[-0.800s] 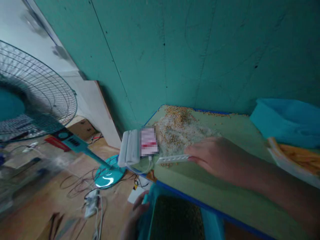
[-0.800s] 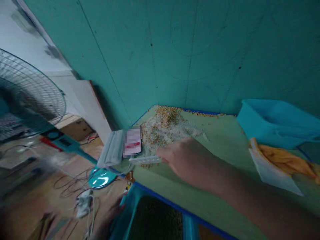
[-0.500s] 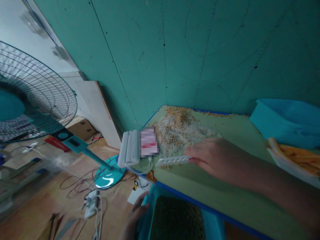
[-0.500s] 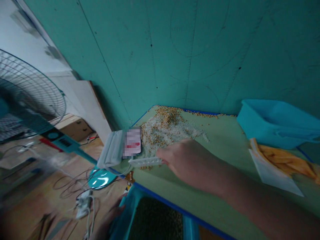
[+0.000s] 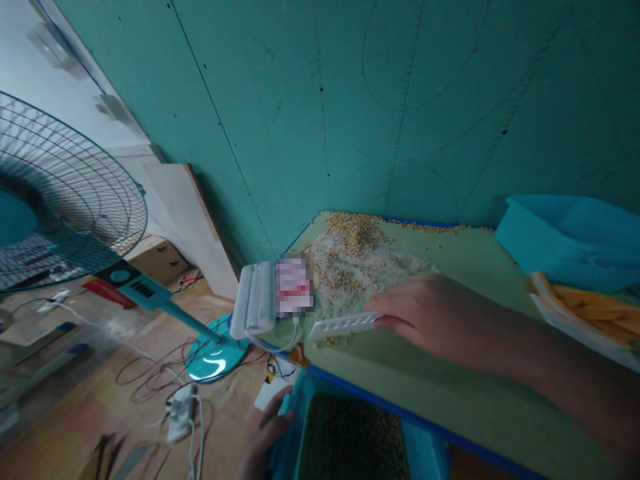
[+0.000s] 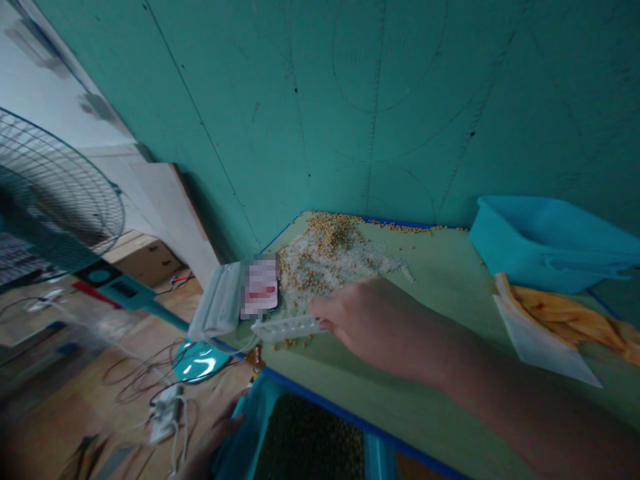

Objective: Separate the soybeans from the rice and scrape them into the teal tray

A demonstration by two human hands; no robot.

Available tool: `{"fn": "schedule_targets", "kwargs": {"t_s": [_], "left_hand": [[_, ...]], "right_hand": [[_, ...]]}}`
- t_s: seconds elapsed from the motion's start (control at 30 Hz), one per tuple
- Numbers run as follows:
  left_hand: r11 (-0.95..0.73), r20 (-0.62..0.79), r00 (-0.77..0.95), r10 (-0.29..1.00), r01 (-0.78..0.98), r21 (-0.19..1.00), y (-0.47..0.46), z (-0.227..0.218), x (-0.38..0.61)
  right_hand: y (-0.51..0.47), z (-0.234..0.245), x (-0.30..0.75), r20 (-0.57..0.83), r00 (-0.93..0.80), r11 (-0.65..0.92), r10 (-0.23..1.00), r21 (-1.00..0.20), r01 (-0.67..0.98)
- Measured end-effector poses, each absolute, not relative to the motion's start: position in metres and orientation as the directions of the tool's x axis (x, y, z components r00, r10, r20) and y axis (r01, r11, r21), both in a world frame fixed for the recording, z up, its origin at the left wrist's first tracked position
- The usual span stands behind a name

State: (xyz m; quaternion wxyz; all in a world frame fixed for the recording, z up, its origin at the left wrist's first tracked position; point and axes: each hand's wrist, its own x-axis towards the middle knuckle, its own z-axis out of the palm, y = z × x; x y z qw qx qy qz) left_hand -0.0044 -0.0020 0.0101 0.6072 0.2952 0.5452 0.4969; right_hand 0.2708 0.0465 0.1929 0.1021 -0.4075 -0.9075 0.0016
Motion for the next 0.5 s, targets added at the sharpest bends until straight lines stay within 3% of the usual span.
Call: {"fn": "schedule_targets", "kwargs": {"t_s": [0.23, 0.5], "left_hand": [[0.291, -0.331, -0.19, 0.924, -0.21, 0.933, 0.0, 0.002, -0.011], [0.39, -0.439, -0.093, 0.894, -0.32, 0.863, -0.002, 0.023, 0.0]], "right_hand": [[0.047, 0.193, 0.27, 0.159, -0.657, 0.674, 0.737, -0.114, 0.73], [0.037, 0.195, 0.266, 0.129, -0.661, 0.673, 0.739, -0.117, 0.73]]}}
